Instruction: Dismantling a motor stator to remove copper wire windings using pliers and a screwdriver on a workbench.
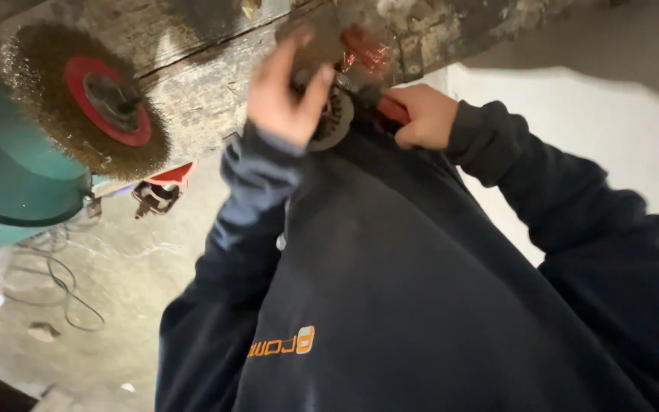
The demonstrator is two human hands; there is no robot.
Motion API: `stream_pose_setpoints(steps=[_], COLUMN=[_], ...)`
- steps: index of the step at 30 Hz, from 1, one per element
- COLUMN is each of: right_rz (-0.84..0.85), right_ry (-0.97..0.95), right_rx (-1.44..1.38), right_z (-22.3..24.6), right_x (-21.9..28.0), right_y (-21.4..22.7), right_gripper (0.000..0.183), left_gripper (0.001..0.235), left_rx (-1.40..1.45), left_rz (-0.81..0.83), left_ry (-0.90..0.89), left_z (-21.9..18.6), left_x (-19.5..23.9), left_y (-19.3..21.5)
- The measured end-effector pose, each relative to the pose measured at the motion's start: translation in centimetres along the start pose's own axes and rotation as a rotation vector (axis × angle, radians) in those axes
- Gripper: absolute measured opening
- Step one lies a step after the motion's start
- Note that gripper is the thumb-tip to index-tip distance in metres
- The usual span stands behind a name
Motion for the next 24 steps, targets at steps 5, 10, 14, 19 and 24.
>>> stream_pose_setpoints(steps=[5, 10, 14, 19, 24], right_rz=[0.227, 0.573, 0.717, 0.623, 0.085], right_ry=[0.076, 0.065, 0.040, -0.032, 0.129], right_rx=[-0.417, -1.064, -1.365, -1.295, -0.148], right_z=[0.1, -1.2, -2.1, -2.1, 2.5], right_x=[-1.3, -2.3, -2.7, -1.6, 1.1], right_y=[0.6, -1.9, -3.4, -2.5, -0.6], right_gripper=[0.060, 0.067, 0.074, 0.082, 0.073], left_gripper=[0.040, 0.034, 0.031, 0.028, 0.025], left_rx=[-0.174, -0.193, -0.119, -0.126, -0.082], left_rz=[-0.229, -0.252, -0.156, -0.158, -0.180], left_ry=[0.023, 0.043, -0.058, -0.126, -0.122], left_z=[-0.5, 0.4, 0.9, 1.0, 1.0], left_x=[3.7, 2.8, 2.2, 2.6, 2.9], left_y=[-0.5, 0.6, 0.8, 0.4, 0.3])
Point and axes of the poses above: each hand's wrist, its own x-axis away from the middle knuckle, its own y-axis out of the back of the hand, z = x × y, the point moved 3 cm from there along -x, towards the middle knuckle, and after that the axes turned 4 degrees about -z, right-handed, at the moved point
